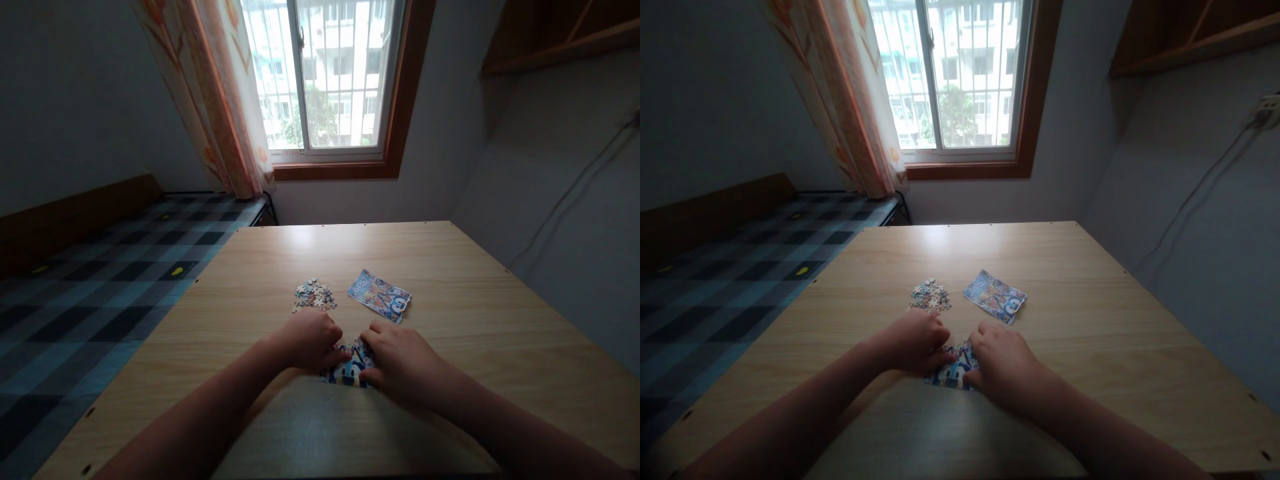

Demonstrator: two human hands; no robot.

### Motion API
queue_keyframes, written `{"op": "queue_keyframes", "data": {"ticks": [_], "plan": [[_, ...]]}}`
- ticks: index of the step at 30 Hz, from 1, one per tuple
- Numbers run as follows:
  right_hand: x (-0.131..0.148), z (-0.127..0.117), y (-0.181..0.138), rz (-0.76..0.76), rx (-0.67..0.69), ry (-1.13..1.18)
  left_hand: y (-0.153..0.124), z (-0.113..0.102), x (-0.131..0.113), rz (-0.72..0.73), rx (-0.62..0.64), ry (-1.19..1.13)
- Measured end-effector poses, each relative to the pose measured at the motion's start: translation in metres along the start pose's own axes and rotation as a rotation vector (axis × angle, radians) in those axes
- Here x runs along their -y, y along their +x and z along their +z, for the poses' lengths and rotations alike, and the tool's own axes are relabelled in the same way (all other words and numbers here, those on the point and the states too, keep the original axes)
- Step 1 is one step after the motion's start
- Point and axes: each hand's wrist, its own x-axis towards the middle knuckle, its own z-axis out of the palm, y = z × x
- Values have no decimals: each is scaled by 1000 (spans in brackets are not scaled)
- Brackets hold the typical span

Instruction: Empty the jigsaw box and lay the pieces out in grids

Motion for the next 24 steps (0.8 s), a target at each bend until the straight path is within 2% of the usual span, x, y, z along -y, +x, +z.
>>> {"op": "queue_keyframes", "data": {"ticks": [5,9,13,20,24], "plan": [[-20,6,11,9,-11,175,0,0,0,-46,68,-16],[-31,12,20,12,1,324,-1,2,0,-42,62,-18],[-34,16,24,-55,-15,352,-2,3,1,-26,53,-55],[-31,14,26,-70,-76,391,-3,8,4,-28,38,-102],[-34,15,27,-148,-126,393,-3,8,5,-28,44,-145]]}}
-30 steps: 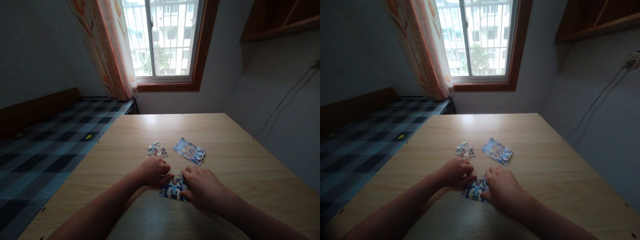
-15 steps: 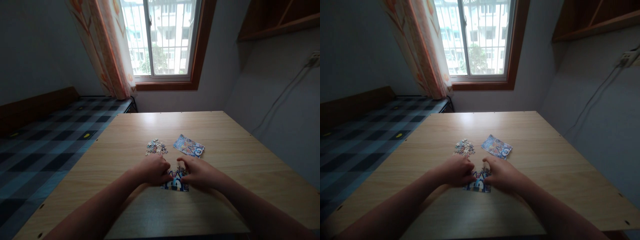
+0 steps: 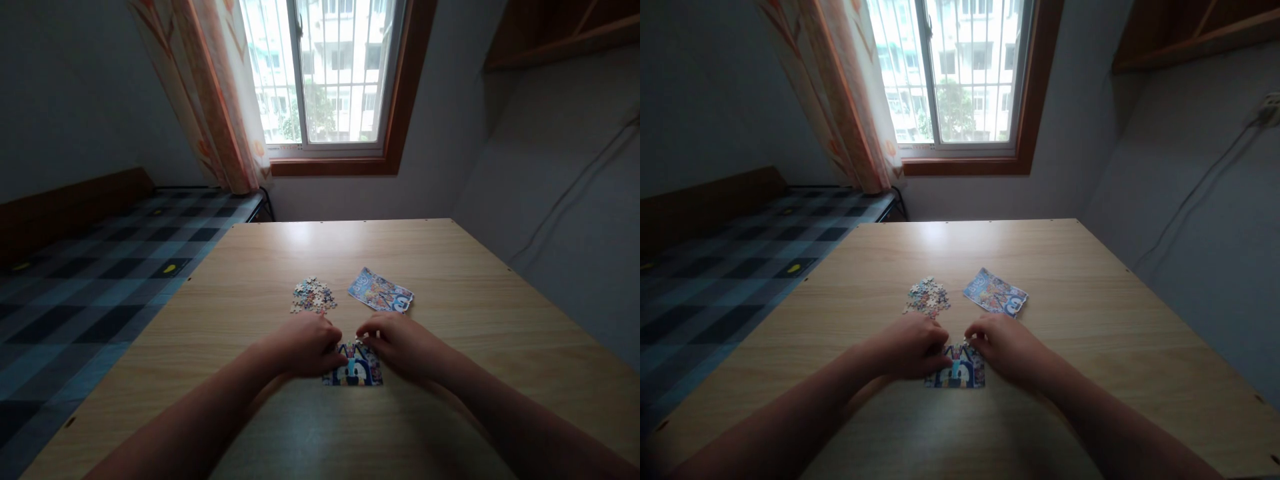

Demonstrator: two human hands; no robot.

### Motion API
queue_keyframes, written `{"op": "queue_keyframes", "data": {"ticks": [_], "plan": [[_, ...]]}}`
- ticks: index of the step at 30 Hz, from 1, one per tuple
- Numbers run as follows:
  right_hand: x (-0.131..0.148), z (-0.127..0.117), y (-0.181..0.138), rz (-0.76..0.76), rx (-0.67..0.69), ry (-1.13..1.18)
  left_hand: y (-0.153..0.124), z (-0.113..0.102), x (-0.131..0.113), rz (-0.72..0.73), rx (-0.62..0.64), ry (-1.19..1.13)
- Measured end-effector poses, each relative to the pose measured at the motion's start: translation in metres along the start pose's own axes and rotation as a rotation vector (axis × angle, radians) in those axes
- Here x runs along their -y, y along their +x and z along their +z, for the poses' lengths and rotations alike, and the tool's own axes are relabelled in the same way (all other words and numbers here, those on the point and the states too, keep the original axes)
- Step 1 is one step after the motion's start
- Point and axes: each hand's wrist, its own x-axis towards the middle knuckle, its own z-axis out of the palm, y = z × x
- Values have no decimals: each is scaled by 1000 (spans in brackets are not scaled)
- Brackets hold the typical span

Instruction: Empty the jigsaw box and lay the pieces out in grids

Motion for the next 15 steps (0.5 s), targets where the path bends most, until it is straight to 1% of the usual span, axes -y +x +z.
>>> {"op": "queue_keyframes", "data": {"ticks": [3,7,10,13,15], "plan": [[-3,1,2,-20,-38,-21,0,0,-1,-1,-1,4],[-6,3,6,-7,-116,-49,1,0,-3,10,-5,30],[-7,3,7,16,-144,-102,2,1,-3,17,-19,22],[-5,-2,5,34,-189,-156,2,3,-2,20,-31,26],[-1,-10,2,19,-169,-195,2,4,-1,26,-37,32]]}}
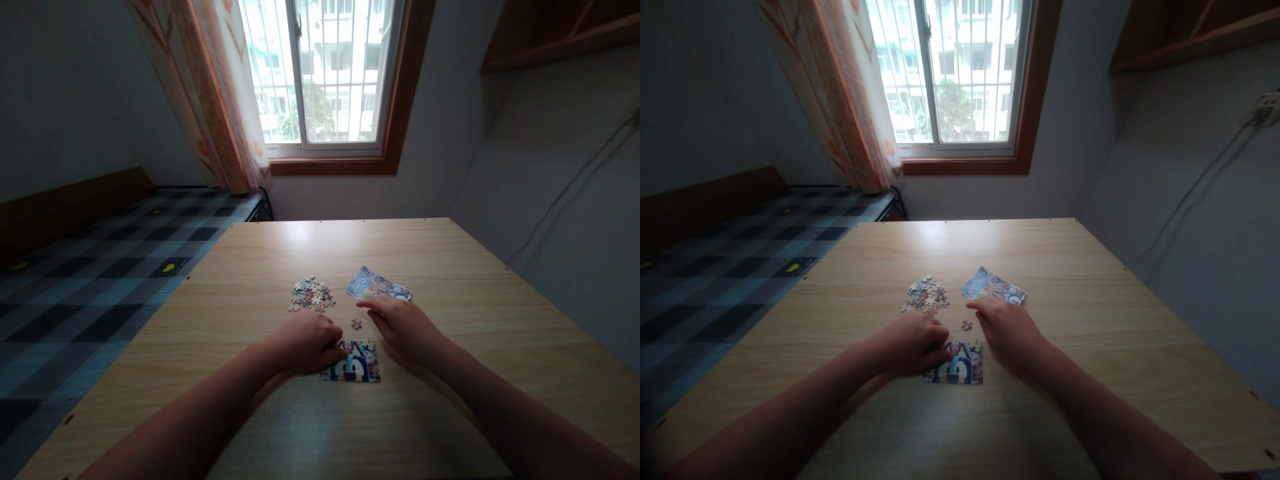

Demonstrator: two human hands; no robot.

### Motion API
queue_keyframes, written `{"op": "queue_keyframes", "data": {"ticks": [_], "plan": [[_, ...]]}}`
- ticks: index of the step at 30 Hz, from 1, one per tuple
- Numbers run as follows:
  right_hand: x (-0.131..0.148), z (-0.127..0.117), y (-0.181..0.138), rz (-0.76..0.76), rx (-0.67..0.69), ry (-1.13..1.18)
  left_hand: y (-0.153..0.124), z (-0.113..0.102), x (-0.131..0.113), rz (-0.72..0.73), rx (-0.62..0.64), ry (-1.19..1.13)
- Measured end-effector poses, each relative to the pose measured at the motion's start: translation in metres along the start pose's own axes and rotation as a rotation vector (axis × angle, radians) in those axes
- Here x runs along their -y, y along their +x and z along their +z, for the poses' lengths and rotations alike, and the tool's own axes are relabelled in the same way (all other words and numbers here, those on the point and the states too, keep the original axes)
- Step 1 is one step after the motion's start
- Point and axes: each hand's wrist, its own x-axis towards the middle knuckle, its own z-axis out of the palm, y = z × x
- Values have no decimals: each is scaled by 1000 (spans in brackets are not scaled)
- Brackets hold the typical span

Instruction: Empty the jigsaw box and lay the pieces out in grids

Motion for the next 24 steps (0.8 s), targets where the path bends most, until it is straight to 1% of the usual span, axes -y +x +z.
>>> {"op": "queue_keyframes", "data": {"ticks": [5,8,10,12,15,19,24], "plan": [[5,-21,-6,-169,269,-62,-1,-1,0,-14,-30,-19],[4,-22,-6,-215,326,-81,-2,-1,0,4,-47,-45],[1,-19,-5,-209,319,-100,-3,-1,0,28,-50,-66],[-2,-15,-2,-200,284,-126,-3,0,1,37,-59,-80],[-5,-9,0,-194,196,-188,-3,1,2,34,-66,-76],[-1,5,3,-205,84,-232,-3,0,1,34,-64,-56],[-1,22,8,-152,29,-250,-2,-1,-2,29,-77,-26]]}}
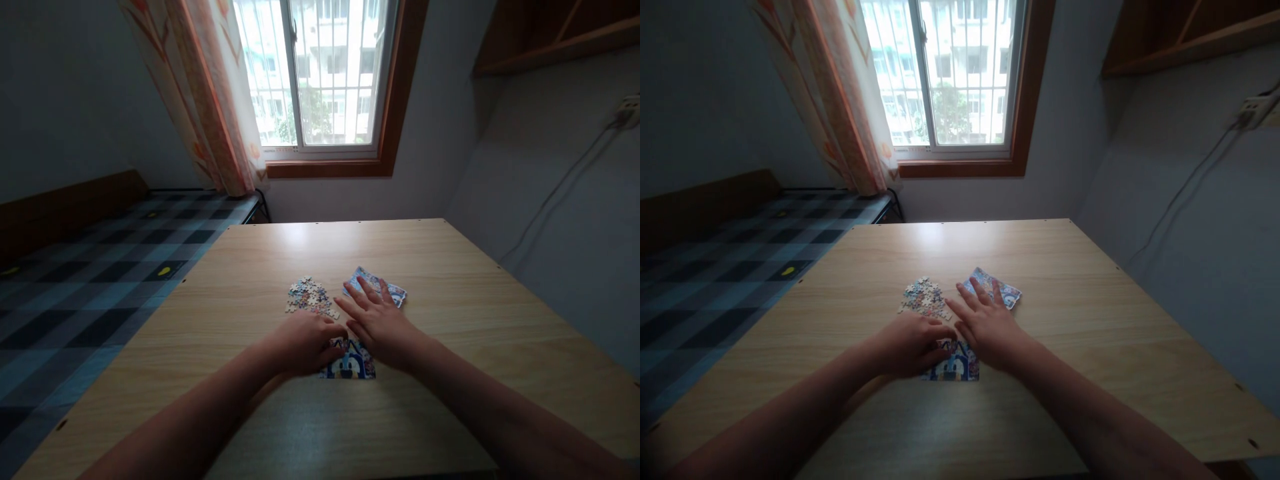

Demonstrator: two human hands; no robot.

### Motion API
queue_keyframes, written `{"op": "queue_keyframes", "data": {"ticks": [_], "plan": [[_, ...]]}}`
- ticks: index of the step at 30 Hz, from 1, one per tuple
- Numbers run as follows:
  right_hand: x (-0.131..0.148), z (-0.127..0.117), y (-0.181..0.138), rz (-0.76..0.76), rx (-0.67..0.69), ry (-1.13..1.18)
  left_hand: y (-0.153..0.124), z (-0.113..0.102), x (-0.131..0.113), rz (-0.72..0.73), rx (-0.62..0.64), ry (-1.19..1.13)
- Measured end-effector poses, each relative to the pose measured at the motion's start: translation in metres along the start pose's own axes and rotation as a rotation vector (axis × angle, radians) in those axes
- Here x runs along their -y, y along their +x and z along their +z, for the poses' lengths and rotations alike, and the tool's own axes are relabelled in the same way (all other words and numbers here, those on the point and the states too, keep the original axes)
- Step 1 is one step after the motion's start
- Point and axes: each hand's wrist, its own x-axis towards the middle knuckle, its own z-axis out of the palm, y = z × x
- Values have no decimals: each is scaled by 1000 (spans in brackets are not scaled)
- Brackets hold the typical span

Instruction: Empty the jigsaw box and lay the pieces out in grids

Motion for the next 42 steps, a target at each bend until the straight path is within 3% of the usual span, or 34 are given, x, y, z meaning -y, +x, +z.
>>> {"op": "queue_keyframes", "data": {"ticks": [4,7,11,16,18,21,25,33,42], "plan": [[-12,-6,-3,81,-134,-2,1,2,3,1,-111,57],[-17,-20,-7,27,-156,59,0,7,10,-13,-182,105],[-6,-32,-11,-124,-1,148,-1,13,21,-76,-196,144],[21,-27,-16,-78,154,124,-2,0,28,-154,-264,182],[28,-24,-18,-50,169,119,-4,-10,25,-156,-222,152],[33,-23,-20,-20,183,122,-6,-23,15,-123,-54,98],[31,-24,-20,35,190,160,-4,-25,-3,-141,117,93],[27,-21,-21,123,175,149,1,-3,-18,-155,73,106],[26,-23,-23,141,190,231,-2,1,-15,-349,58,-113]]}}
